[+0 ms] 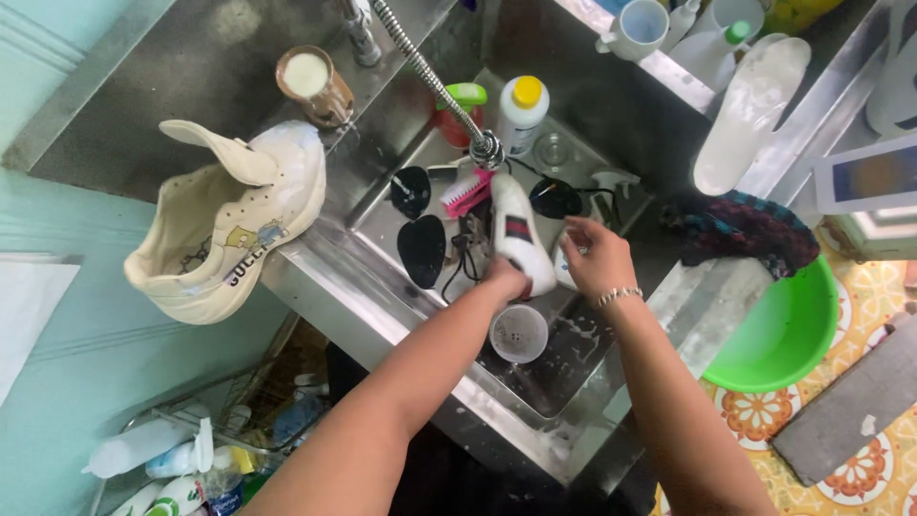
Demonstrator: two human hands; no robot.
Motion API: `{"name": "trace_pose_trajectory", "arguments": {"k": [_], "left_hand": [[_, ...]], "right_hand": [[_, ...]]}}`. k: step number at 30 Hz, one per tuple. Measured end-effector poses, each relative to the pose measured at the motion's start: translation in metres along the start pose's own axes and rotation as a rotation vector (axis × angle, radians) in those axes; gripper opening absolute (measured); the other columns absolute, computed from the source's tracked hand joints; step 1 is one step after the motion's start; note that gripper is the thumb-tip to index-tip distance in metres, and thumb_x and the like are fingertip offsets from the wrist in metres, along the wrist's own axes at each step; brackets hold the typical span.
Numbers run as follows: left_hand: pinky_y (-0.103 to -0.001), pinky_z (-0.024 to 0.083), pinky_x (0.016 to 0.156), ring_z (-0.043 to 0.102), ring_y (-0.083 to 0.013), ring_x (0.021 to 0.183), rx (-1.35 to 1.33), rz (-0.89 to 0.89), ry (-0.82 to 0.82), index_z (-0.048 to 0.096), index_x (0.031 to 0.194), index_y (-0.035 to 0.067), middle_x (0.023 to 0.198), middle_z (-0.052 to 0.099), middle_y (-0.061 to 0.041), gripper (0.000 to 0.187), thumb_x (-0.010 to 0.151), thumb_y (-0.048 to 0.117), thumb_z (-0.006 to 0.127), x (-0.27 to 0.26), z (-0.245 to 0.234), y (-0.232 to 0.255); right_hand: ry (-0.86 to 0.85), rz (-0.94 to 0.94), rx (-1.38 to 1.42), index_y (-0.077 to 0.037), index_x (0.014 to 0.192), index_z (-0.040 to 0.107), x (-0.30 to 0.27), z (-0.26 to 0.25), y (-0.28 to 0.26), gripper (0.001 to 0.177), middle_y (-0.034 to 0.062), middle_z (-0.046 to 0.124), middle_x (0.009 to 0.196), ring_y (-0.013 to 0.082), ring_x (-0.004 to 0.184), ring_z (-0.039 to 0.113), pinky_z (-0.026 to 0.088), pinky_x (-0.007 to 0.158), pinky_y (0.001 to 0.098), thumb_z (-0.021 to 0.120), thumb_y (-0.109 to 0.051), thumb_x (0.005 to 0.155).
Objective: Cleaning and scrubbing sneakers in a sink using brushes and soap.
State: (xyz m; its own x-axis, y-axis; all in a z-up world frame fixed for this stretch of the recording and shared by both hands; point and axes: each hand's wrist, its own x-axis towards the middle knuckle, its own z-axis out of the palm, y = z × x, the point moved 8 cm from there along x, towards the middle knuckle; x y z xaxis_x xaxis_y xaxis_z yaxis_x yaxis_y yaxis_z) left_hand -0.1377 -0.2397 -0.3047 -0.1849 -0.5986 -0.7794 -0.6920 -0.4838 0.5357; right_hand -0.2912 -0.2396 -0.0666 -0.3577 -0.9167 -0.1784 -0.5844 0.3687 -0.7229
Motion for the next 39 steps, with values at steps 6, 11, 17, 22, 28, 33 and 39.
{"name": "trace_pose_trajectory", "arguments": {"k": [6, 11, 17, 22, 28, 33, 39], "left_hand": [[-0.045, 0.057, 0.084, 0.074, -0.0317, 0.096, -0.360, 0.029, -0.080, 0.077, 0.108, -0.002, 0.105, 0.077, -0.019, 0.036, 0.083, 0.014, 0.057, -0.003, -0.010, 0.013], [-0.041, 0.053, 0.093, 0.067, -0.0360, 0.111, -0.084, 0.252, 0.000, 0.067, 0.116, -0.001, 0.120, 0.069, -0.023, 0.037, 0.082, 0.012, 0.061, 0.003, -0.011, 0.021], [-0.053, 0.024, 0.120, 0.026, -0.0451, 0.149, 0.701, 0.216, -0.356, 0.068, 0.127, 0.002, 0.149, 0.051, -0.019, 0.046, 0.084, 0.018, 0.064, -0.073, -0.003, 0.051], [-0.058, 0.029, 0.113, 0.049, -0.0363, 0.132, 0.761, 0.263, -0.079, 0.054, 0.131, 0.000, 0.135, 0.056, -0.023, 0.061, 0.080, 0.024, 0.078, -0.099, -0.063, 0.084], [-0.040, 0.055, 0.083, 0.074, -0.0281, 0.099, -0.240, 0.396, 0.124, 0.062, 0.109, -0.001, 0.102, 0.074, -0.016, 0.026, 0.099, 0.021, 0.051, -0.213, -0.212, 0.082], [-0.041, 0.054, 0.081, 0.068, -0.0257, 0.091, -0.755, 0.266, 0.071, 0.065, 0.115, -0.002, 0.101, 0.072, -0.015, 0.033, 0.095, 0.024, 0.065, -0.272, -0.252, -0.017], [-0.040, 0.057, 0.089, 0.067, -0.0209, 0.103, -1.033, 0.137, 0.124, 0.054, 0.121, 0.007, 0.111, 0.067, -0.009, 0.065, 0.065, 0.017, 0.085, -0.298, -0.260, -0.038]], "right_hand": [[-0.042, 0.202, 0.031, -0.008, 0.122, 0.073, 0.045, 0.049, 0.060, 0.034, 0.0146, 0.077, 0.107, 0.0276, 0.095, 0.076, 0.058, 0.083, 0.0369, 0.067, -0.024, 0.092], [-0.158, 0.368, -0.140, -0.002, 0.121, 0.068, 0.074, 0.151, 0.193, 0.047, 0.0220, 0.070, 0.115, 0.0359, 0.106, 0.069, 0.054, 0.090, 0.0431, 0.073, -0.035, 0.089], [-0.587, 0.284, -0.607, 0.008, 0.106, 0.068, 0.059, 0.168, 0.167, 0.058, 0.0263, 0.072, 0.099, 0.0369, 0.097, 0.075, 0.059, 0.085, 0.0410, 0.085, -0.035, 0.071], [-0.356, 0.361, -0.034, 0.007, 0.091, 0.075, 0.059, 0.113, 0.089, 0.039, 0.0226, 0.074, 0.079, 0.0357, 0.077, 0.075, 0.060, 0.067, 0.0435, 0.070, -0.031, 0.087], [-0.354, 0.392, 0.492, 0.000, 0.097, 0.077, 0.057, 0.151, 0.053, 0.045, 0.0082, 0.068, 0.075, 0.0210, 0.068, 0.063, 0.055, 0.066, 0.0368, 0.061, -0.042, 0.104], [-0.331, -0.425, -0.263, -0.006, 0.113, 0.069, 0.093, 0.230, 0.043, 0.044, 0.0140, 0.067, 0.114, 0.0327, 0.105, 0.059, 0.049, 0.089, 0.0426, 0.070, -0.034, 0.079], [-0.214, -0.675, -0.723, -0.003, 0.130, 0.056, 0.103, 0.271, 0.039, 0.059, 0.0187, 0.055, 0.136, 0.0395, 0.128, 0.047, 0.037, 0.104, 0.0519, 0.070, -0.033, 0.081]]}}
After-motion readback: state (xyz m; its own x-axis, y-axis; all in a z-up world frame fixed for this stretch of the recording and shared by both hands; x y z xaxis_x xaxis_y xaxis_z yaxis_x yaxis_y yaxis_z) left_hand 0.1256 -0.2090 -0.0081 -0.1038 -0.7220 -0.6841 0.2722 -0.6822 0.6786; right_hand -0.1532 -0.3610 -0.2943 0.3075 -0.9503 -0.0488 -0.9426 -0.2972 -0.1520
